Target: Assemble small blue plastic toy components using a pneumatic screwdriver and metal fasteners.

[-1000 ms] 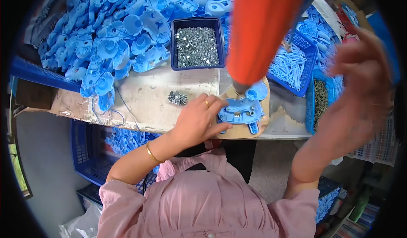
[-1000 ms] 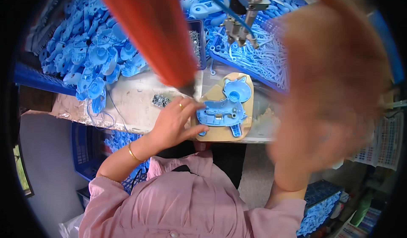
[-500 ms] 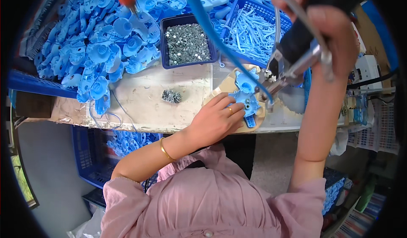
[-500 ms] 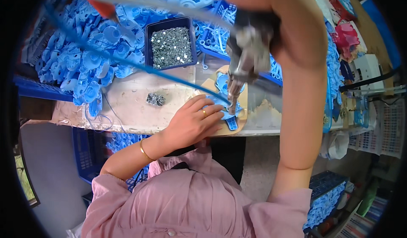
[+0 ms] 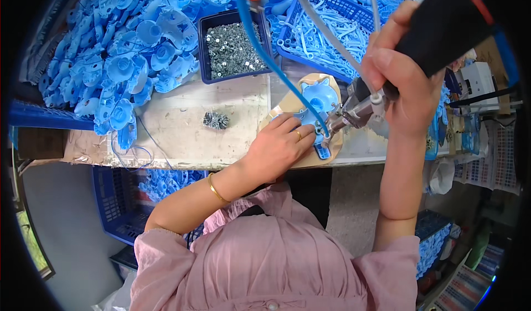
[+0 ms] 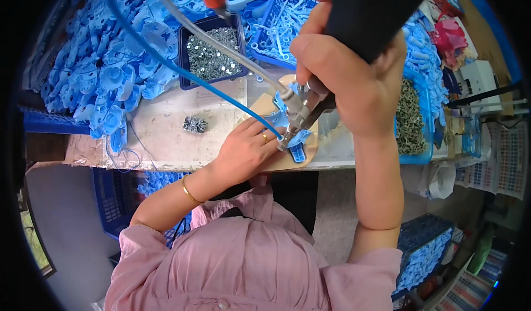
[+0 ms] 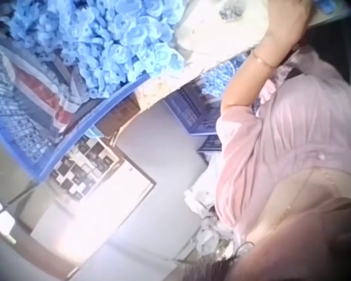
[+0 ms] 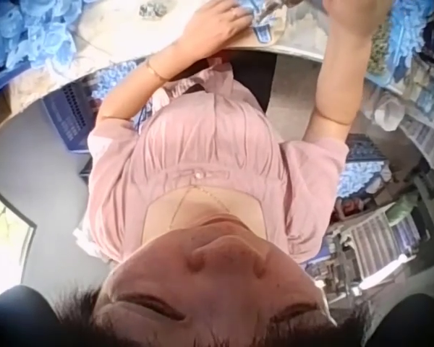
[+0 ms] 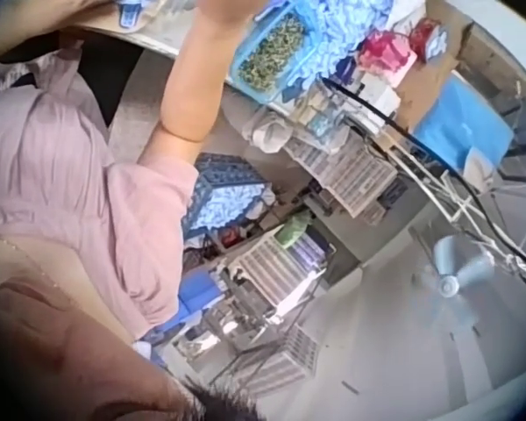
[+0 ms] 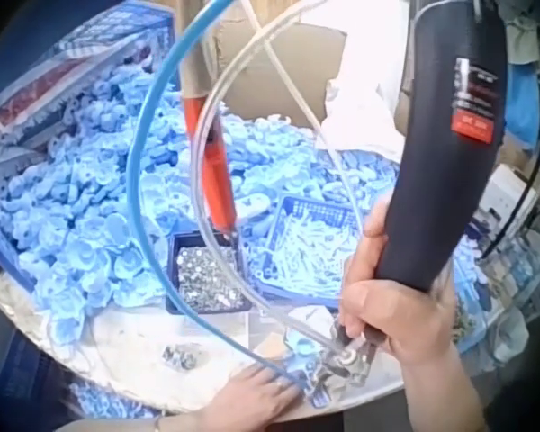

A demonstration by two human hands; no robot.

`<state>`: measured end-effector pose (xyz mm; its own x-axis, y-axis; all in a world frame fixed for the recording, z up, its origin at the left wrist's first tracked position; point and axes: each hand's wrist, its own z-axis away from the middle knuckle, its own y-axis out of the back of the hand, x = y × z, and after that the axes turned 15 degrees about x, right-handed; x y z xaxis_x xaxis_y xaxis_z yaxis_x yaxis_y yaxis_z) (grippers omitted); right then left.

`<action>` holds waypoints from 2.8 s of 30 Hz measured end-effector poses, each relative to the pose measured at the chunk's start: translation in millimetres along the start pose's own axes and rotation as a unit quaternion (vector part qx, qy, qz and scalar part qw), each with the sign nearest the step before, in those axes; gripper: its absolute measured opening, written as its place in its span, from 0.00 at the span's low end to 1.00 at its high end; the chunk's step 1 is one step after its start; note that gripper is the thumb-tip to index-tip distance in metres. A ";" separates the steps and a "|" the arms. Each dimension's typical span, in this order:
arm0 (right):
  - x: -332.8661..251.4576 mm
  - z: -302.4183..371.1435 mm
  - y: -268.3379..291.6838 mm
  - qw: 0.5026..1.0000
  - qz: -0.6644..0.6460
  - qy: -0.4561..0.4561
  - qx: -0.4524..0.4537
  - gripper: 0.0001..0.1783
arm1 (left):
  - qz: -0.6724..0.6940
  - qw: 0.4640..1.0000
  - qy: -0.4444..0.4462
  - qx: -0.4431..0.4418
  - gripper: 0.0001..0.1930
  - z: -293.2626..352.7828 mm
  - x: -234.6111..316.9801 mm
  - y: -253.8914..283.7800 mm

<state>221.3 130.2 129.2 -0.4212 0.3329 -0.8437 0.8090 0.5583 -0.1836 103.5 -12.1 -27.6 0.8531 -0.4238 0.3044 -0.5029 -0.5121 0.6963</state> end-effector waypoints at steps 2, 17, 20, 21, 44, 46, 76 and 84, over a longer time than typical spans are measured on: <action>-3.2 6.9 -3.9 0.998 0.040 0.022 0.049 0.20 | -0.018 1.000 -0.005 0.011 0.10 -1.0 0.6 -0.3; -41.8 -124.4 72.4 0.992 0.111 -0.006 -0.066 0.27 | 0.203 0.967 0.147 -0.053 0.09 -23.3 21.7 118.2; 4.9 -131.9 200.1 0.902 0.417 0.094 0.055 0.13 | 0.214 0.930 0.288 -0.084 0.11 -7.8 38.0 197.5; 23.1 -125.7 244.0 0.834 0.545 0.021 0.081 0.13 | 0.154 0.925 0.314 -0.148 0.12 1.1 36.0 221.1; 26.7 29.6 181.4 0.938 0.239 -0.104 -0.230 0.08 | 0.274 0.917 0.280 -0.080 0.26 -86.1 50.2 31.4; 21.9 44.8 154.9 0.922 0.215 -0.141 -0.290 0.08 | 0.278 0.949 0.146 -0.025 0.24 -91.1 51.5 5.4; 173.0 -220.0 350.3 0.469 0.815 0.292 0.174 0.11 | -0.036 0.988 0.147 -0.041 0.22 17.1 14.4 82.7; 76.4 -98.7 179.3 0.923 0.352 -0.156 -0.022 0.12 | -0.096 0.994 0.044 -0.017 0.23 34.0 13.8 48.0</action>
<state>293.6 330.7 81.5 0.3464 0.3938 -0.8514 0.8168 0.3198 0.4802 86.4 -68.0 -12.1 0.9425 -0.2535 0.2179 -0.3259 -0.5514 0.7680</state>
